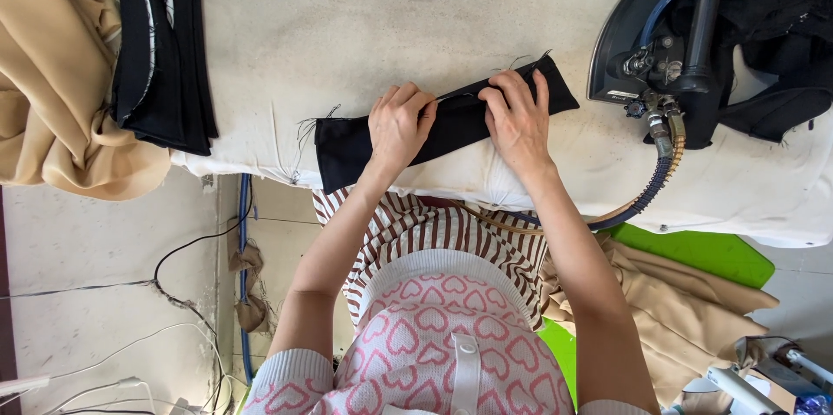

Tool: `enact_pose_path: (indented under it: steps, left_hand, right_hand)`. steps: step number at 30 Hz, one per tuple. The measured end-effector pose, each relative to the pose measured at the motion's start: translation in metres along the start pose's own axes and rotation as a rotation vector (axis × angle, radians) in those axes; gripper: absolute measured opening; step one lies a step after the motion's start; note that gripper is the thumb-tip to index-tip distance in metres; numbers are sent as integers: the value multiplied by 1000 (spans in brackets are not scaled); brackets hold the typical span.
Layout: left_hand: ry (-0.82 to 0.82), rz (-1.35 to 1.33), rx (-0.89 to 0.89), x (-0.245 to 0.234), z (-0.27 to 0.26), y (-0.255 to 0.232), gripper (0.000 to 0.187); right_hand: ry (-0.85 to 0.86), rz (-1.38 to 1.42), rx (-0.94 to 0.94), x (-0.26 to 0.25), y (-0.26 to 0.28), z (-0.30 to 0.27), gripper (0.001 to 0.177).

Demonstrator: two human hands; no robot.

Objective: The person irons multiple black fabric pieces on a white ironing board. They repeatedly pick up each piece, fold it, press it with a steam iron, and place it aside. The process is repeated for several pieces throughout the clip.

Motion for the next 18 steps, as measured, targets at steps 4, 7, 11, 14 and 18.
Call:
enact_pose_path:
  steps: [4, 7, 11, 14, 18]
  left_hand:
    - [57, -85, -62, 5, 1, 5, 3]
    - [69, -118, -78, 7, 1, 7, 4]
    - [79, -134, -83, 5, 1, 6, 6]
    - [47, -98, -19, -2, 1, 2, 4]
    - [-90, 169, 244, -8, -12, -12, 7]
  right_hand:
    - [-11, 2, 3, -1, 2, 1, 24]
    - [-13, 10, 5, 0, 1, 0, 26]
    - [-24, 26, 13, -1, 1, 1, 26]
    - [-32, -4, 9, -7, 2, 6, 32]
    - [-2, -101, -14, -17, -6, 8, 43]
Point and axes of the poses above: each hand's wrist, its own z-axis towards the middle knuckle, its own x-axis out of the palm, y = z × x, the point moved 4 cm from there along z, towards the middle knuckle, and after that the axes turned 13 degrees about z, right-handed, at the moved point
